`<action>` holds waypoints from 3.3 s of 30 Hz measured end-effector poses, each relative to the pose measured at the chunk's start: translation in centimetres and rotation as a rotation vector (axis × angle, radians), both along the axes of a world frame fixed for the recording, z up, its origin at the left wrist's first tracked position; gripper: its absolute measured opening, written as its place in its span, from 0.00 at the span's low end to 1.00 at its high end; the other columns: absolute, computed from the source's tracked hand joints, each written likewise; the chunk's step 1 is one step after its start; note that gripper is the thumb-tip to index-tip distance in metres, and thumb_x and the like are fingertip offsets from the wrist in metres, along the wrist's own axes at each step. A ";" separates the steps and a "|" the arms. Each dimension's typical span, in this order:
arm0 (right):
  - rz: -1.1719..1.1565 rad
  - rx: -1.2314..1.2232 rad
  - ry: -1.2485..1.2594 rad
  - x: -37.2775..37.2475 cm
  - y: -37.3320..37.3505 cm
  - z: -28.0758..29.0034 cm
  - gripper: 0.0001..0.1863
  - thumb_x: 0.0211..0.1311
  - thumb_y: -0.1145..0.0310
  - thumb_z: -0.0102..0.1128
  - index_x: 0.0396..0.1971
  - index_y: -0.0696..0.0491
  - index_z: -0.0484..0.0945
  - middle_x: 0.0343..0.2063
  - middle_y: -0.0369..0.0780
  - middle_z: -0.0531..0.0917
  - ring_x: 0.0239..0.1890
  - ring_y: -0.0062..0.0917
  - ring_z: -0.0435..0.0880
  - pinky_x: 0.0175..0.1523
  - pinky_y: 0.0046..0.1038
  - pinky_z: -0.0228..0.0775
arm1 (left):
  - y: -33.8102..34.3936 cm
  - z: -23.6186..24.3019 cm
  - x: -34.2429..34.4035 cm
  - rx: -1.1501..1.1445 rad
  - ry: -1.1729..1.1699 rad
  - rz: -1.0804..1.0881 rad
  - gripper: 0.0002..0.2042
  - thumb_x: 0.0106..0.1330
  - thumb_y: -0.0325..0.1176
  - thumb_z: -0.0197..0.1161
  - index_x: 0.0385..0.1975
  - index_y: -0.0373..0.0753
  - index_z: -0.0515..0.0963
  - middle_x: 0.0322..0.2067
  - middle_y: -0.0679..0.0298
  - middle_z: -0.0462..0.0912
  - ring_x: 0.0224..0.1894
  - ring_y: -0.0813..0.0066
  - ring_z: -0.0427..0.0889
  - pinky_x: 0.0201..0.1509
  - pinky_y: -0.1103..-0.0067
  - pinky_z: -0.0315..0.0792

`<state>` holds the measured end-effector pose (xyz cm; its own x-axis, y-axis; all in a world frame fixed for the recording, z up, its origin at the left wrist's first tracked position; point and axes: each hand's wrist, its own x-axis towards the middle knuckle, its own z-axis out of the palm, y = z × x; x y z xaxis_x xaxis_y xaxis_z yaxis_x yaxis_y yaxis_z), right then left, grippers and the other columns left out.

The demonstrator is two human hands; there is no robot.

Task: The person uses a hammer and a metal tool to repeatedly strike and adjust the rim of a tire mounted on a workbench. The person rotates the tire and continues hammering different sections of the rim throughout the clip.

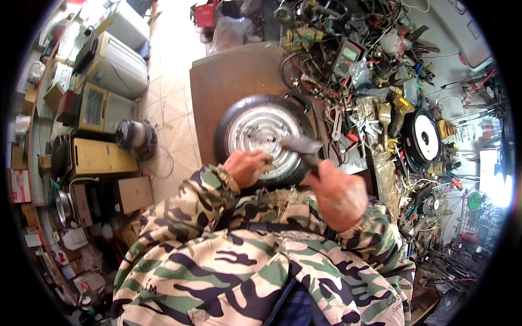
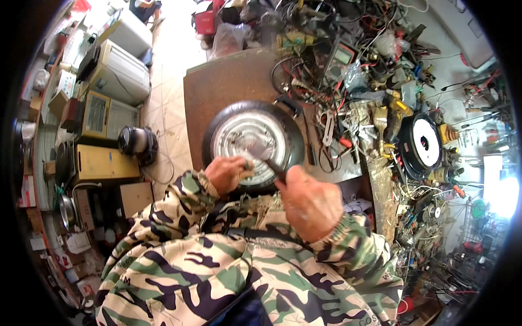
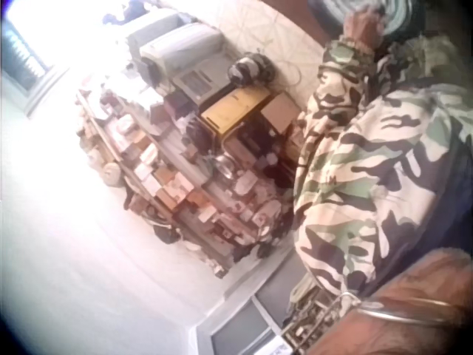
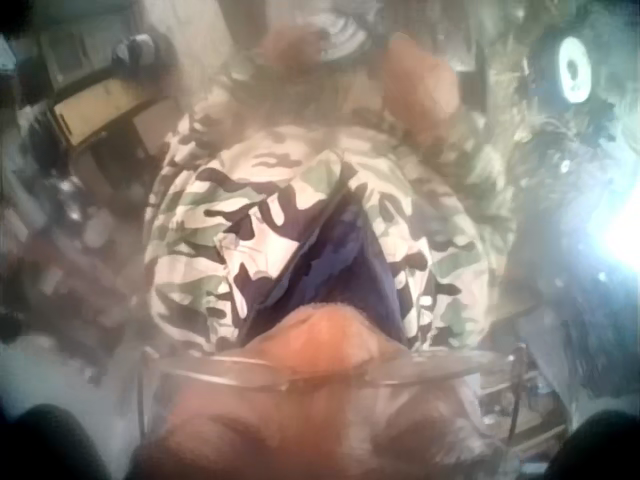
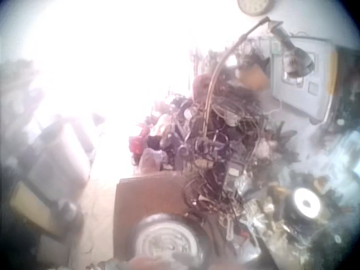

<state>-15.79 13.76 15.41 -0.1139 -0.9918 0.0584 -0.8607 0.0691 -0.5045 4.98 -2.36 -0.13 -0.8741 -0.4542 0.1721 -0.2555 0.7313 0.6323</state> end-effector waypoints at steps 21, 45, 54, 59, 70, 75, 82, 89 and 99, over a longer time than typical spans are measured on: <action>-0.039 -0.185 -0.221 1.1 0.5 4.2 0.08 0.68 0.70 0.68 0.36 0.56 0.77 0.28 0.46 0.86 0.26 0.46 0.86 0.29 0.40 0.76 | 0.6 -0.7 1.5 0.044 -0.012 -0.013 0.09 0.69 0.35 0.69 0.40 0.36 0.82 0.36 0.56 0.86 0.33 0.52 0.88 0.35 0.64 0.82; -0.081 -0.038 -0.174 0.3 1.8 2.3 0.13 0.70 0.67 0.68 0.37 0.55 0.72 0.27 0.50 0.84 0.28 0.54 0.84 0.29 0.47 0.73 | 0.3 0.3 1.5 0.145 -0.081 0.058 0.09 0.70 0.34 0.70 0.44 0.37 0.86 0.35 0.53 0.89 0.37 0.51 0.89 0.40 0.68 0.83; 0.003 -0.335 -0.306 0.8 0.4 5.6 0.06 0.66 0.78 0.67 0.41 0.60 0.80 0.29 0.48 0.86 0.28 0.47 0.86 0.30 0.41 0.78 | 0.3 0.1 1.9 0.067 -0.032 -0.028 0.10 0.71 0.36 0.68 0.38 0.35 0.81 0.38 0.55 0.86 0.35 0.52 0.87 0.38 0.64 0.82; 0.095 0.188 0.088 2.4 -1.0 -0.9 0.14 0.75 0.60 0.59 0.35 0.54 0.71 0.23 0.48 0.85 0.23 0.47 0.86 0.28 0.47 0.76 | 0.4 0.7 0.9 -0.042 0.025 -0.061 0.09 0.71 0.35 0.68 0.41 0.36 0.83 0.38 0.56 0.87 0.36 0.55 0.88 0.38 0.65 0.82; -0.121 0.018 -0.144 -0.1 1.6 2.0 0.13 0.71 0.66 0.67 0.37 0.55 0.71 0.27 0.50 0.84 0.29 0.55 0.84 0.30 0.48 0.73 | 0.2 0.4 2.0 0.194 -0.012 0.080 0.08 0.68 0.32 0.72 0.42 0.35 0.87 0.38 0.51 0.90 0.39 0.53 0.91 0.42 0.69 0.85; -0.089 0.017 -0.174 0.1 1.9 1.5 0.13 0.71 0.66 0.67 0.37 0.55 0.71 0.27 0.51 0.84 0.29 0.55 0.84 0.30 0.48 0.74 | 0.0 0.5 1.9 0.173 -0.039 0.062 0.08 0.69 0.32 0.71 0.44 0.36 0.86 0.37 0.53 0.89 0.39 0.52 0.91 0.42 0.68 0.84; -0.059 -0.098 -0.223 0.2 0.1 4.3 0.13 0.69 0.69 0.69 0.36 0.56 0.71 0.26 0.50 0.83 0.28 0.54 0.84 0.28 0.45 0.73 | 0.0 0.2 1.6 0.128 -0.105 -0.011 0.08 0.69 0.33 0.71 0.42 0.37 0.84 0.38 0.55 0.89 0.37 0.52 0.90 0.40 0.68 0.84; -0.008 -0.223 -0.240 0.4 -2.1 6.8 0.12 0.69 0.71 0.69 0.37 0.56 0.72 0.23 0.48 0.80 0.24 0.51 0.83 0.26 0.44 0.71 | 0.1 0.4 1.7 0.067 -0.153 -0.009 0.07 0.69 0.33 0.69 0.41 0.38 0.86 0.36 0.56 0.88 0.35 0.55 0.89 0.40 0.66 0.84; 0.064 0.248 0.087 -0.2 -1.0 1.0 0.13 0.71 0.64 0.65 0.37 0.56 0.71 0.23 0.49 0.85 0.24 0.47 0.86 0.29 0.48 0.77 | 0.5 0.6 1.2 0.070 -0.193 -0.019 0.05 0.69 0.28 0.66 0.39 0.39 0.88 0.38 0.55 0.87 0.36 0.52 0.89 0.40 0.65 0.85</action>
